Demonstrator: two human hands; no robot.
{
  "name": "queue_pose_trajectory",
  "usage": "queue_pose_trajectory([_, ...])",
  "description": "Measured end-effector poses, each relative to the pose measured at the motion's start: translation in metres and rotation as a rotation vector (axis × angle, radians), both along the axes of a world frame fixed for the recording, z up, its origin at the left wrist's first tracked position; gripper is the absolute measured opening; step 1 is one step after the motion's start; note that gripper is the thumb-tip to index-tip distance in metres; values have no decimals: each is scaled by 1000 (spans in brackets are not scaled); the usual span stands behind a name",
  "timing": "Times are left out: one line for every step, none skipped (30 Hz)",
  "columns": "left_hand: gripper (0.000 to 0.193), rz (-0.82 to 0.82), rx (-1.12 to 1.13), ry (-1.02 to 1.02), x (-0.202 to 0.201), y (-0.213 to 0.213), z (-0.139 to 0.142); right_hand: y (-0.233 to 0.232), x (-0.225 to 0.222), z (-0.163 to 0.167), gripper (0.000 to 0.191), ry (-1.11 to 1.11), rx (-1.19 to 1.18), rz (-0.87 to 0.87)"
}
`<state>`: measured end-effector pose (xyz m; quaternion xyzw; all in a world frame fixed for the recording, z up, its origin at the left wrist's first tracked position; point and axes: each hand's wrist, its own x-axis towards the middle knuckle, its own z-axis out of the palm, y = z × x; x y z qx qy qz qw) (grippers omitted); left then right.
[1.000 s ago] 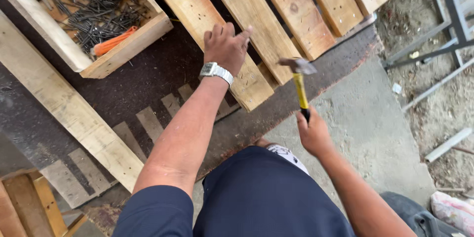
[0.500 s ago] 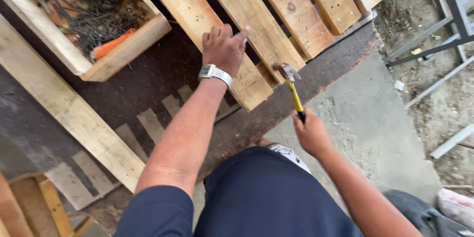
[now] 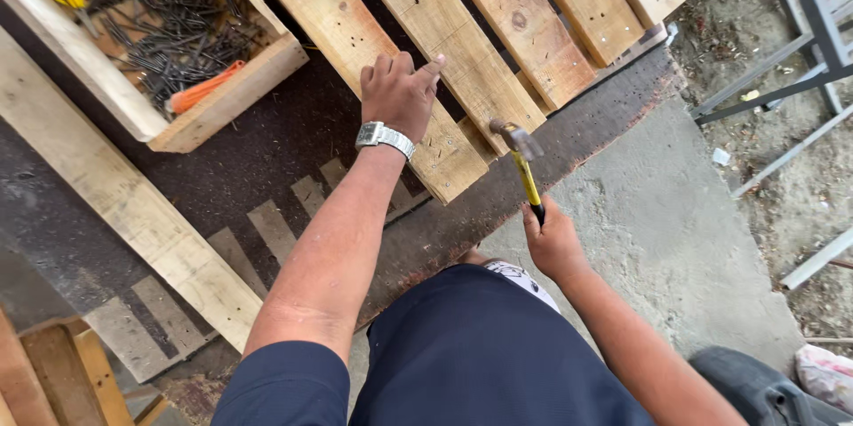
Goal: The person uses a hammer to drive nails into wooden planks arranged on a workbench. They repeatedly pick up nails, position them on the planks, and strike them with the hammer to secure the pieces together.
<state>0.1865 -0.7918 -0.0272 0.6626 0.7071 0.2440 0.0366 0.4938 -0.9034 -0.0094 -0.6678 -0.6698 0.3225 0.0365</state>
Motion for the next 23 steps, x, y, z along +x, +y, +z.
queue_pose_trajectory([28,-6,-29,-25,1,1,1,-1,7,-14,30,3,-36,-23])
queue_pose_trajectory([27,-9,-57,-38,0,1,2,-2,12,-19,29,18,-71,-41])
queue_pose_trajectory([26,10,-9,-10,-2,2,3,-1,17,-20,30,41,-90,-37])
queue_pose_trajectory([24,13,29,5,-2,-1,3,-3,21,-13,32,50,-119,-49])
queue_pose_trajectory([23,5,75,8,4,-3,1,-4,26,-1,33,50,-140,-72])
queue_pose_trajectory([25,-5,60,-9,9,1,1,0,29,10,34,25,-131,-57])
queue_pose_trajectory([27,-12,48,-17,7,6,1,4,29,17,35,8,-118,-38])
queue_pose_trajectory([29,-18,24,-23,5,4,1,-1,34,17,36,-8,-119,-18])
queue_pose_trajectory([30,-19,36,-16,7,0,-1,-10,46,15,36,-42,-122,-27])
queue_pose_trajectory([31,-18,53,-9,8,-2,-2,-19,61,10,35,-75,-121,-32])
queue_pose_trajectory([31,-14,72,2,7,-1,-2,-25,76,4,35,-104,-118,-35])
queue_pose_trajectory([32,-11,76,1,7,1,-1,-32,94,-2,35,-128,-151,-61])
queue_pose_trajectory([33,-9,77,-1,9,2,-1,-41,113,-7,35,-151,-189,-87])
queue_pose_trajectory([35,-4,78,-1,10,3,-2,-49,131,-12,35,-172,-227,-111])
queue_pose_trajectory([36,-3,118,-48,11,3,-2,-60,149,-17,37,-179,-230,-159])
queue_pose_trajectory([36,-4,158,-94,13,2,-3,-73,168,-23,38,-186,-233,-207])
queue_pose_trajectory([37,-4,201,-143,18,3,-4,-84,188,-31,40,-197,-247,-253])
queue_pose_trajectory([35,52,127,-287,25,3,-4,-95,207,-39,41,-207,-263,-296])
queue_pose_trajectory([32,108,47,-429,33,2,-4,-104,226,-51,43,-243,-348,-350])
queue_pose_trajectory([30,164,-38,-571,44,-1,-3,-118,245,-61,46,-281,-435,-404])
queue_pose_trajectory([26,137,-20,-587,57,-2,-1,-133,259,-65,49,-249,-594,-523])
queue_pose_trajectory([22,111,2,-606,74,0,1,-145,272,-65,53,-213,-750,-636])
queue_pose_trajectory([19,87,24,-625,90,2,6,-155,301,-59,53,-204,-749,-638])
